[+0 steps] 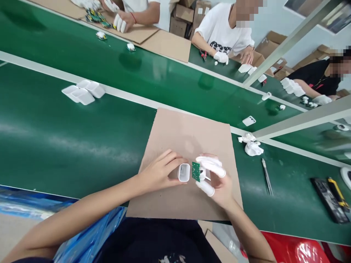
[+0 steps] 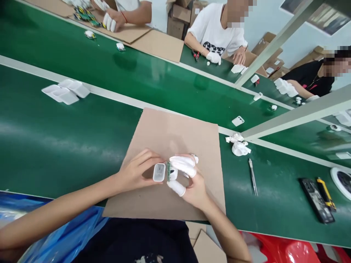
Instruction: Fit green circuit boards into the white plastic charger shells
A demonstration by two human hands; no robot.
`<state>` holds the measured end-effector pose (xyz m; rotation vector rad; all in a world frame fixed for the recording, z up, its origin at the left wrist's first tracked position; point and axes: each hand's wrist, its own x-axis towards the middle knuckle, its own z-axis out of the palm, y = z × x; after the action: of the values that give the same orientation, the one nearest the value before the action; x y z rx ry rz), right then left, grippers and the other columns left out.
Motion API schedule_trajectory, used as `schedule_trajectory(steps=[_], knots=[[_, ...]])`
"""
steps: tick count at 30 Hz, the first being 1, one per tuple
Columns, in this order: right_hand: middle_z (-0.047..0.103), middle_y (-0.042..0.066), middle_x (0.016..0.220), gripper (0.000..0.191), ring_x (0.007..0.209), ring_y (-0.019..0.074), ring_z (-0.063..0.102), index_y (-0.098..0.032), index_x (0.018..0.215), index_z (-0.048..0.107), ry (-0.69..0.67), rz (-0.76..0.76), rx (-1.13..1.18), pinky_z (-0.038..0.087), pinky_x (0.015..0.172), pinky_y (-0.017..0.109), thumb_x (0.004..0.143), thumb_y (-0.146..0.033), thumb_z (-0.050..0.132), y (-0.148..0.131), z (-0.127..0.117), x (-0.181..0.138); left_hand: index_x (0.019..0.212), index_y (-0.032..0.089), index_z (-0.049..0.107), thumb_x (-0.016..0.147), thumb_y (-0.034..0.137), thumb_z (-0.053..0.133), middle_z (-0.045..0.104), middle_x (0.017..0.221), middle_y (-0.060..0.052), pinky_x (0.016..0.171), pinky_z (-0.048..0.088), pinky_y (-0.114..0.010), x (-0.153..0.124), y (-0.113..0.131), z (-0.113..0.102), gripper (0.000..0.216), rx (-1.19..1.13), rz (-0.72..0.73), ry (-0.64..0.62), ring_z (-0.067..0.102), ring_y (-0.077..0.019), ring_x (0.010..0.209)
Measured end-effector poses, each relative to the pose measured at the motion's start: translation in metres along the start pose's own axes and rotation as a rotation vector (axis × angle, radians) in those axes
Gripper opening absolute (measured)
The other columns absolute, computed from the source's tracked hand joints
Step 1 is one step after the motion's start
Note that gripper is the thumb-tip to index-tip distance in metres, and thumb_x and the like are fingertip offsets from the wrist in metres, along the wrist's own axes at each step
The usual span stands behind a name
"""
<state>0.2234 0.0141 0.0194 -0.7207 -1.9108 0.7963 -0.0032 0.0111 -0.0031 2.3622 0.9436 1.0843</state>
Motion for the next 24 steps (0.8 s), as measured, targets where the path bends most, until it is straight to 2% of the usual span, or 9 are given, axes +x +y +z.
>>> schedule_trajectory(steps=[2, 5, 9, 15, 24], knots=[[0.067, 0.008, 0.119, 0.047, 0.117, 0.0286, 0.059, -0.031, 0.127, 0.058, -0.009, -0.075, -0.041, 0.053, 0.094, 0.053, 0.083, -0.018, 0.069, -0.001, 0.006, -0.003, 0.124, 0.016, 0.053, 0.085, 0.038, 0.072, 0.064, 0.104, -0.011, 0.082, 0.053, -0.037, -0.003, 0.003, 0.001, 0.048, 0.020, 0.023, 0.019, 0.058, -0.0234, 0.094], [0.068, 0.008, 0.119, 0.050, 0.117, 0.0280, 0.060, -0.030, 0.129, 0.056, -0.017, -0.100, -0.052, 0.054, 0.094, 0.053, 0.083, -0.016, 0.069, -0.004, 0.012, -0.004, 0.127, 0.014, 0.052, 0.087, 0.036, 0.070, 0.064, 0.103, -0.012, 0.081, 0.054, -0.038, -0.003, 0.007, 0.002, 0.049, 0.042, 0.025, 0.022, 0.059, -0.0245, 0.096], [0.070, 0.008, 0.113, 0.049, 0.114, 0.0273, 0.061, -0.027, 0.129, 0.055, -0.004, -0.148, -0.059, 0.054, 0.095, 0.053, 0.083, -0.019, 0.070, -0.008, 0.015, -0.004, 0.130, 0.014, 0.051, 0.090, 0.031, 0.067, 0.066, 0.113, -0.015, 0.089, 0.054, -0.041, -0.003, 0.008, 0.003, 0.047, 0.015, 0.025, 0.003, 0.061, -0.0265, 0.106], [0.070, 0.006, 0.112, 0.044, 0.117, 0.0260, 0.060, -0.028, 0.128, 0.056, -0.032, -0.131, -0.082, 0.055, 0.096, 0.050, 0.087, -0.021, 0.067, -0.009, 0.016, -0.003, 0.131, 0.011, 0.050, 0.087, 0.024, 0.070, 0.069, 0.114, -0.014, 0.092, 0.054, -0.042, -0.007, 0.007, 0.004, 0.050, 0.012, 0.038, -0.033, 0.059, -0.0278, 0.109], [0.069, 0.009, 0.111, 0.036, 0.116, 0.0252, 0.060, -0.022, 0.122, 0.059, -0.046, -0.137, -0.107, 0.056, 0.096, 0.049, 0.087, -0.020, 0.067, -0.006, 0.018, -0.004, 0.131, 0.016, 0.050, 0.088, 0.023, 0.068, 0.069, 0.110, -0.012, 0.089, 0.056, -0.042, -0.005, 0.009, 0.004, 0.047, -0.023, -0.013, -0.045, 0.061, -0.0268, 0.107]])
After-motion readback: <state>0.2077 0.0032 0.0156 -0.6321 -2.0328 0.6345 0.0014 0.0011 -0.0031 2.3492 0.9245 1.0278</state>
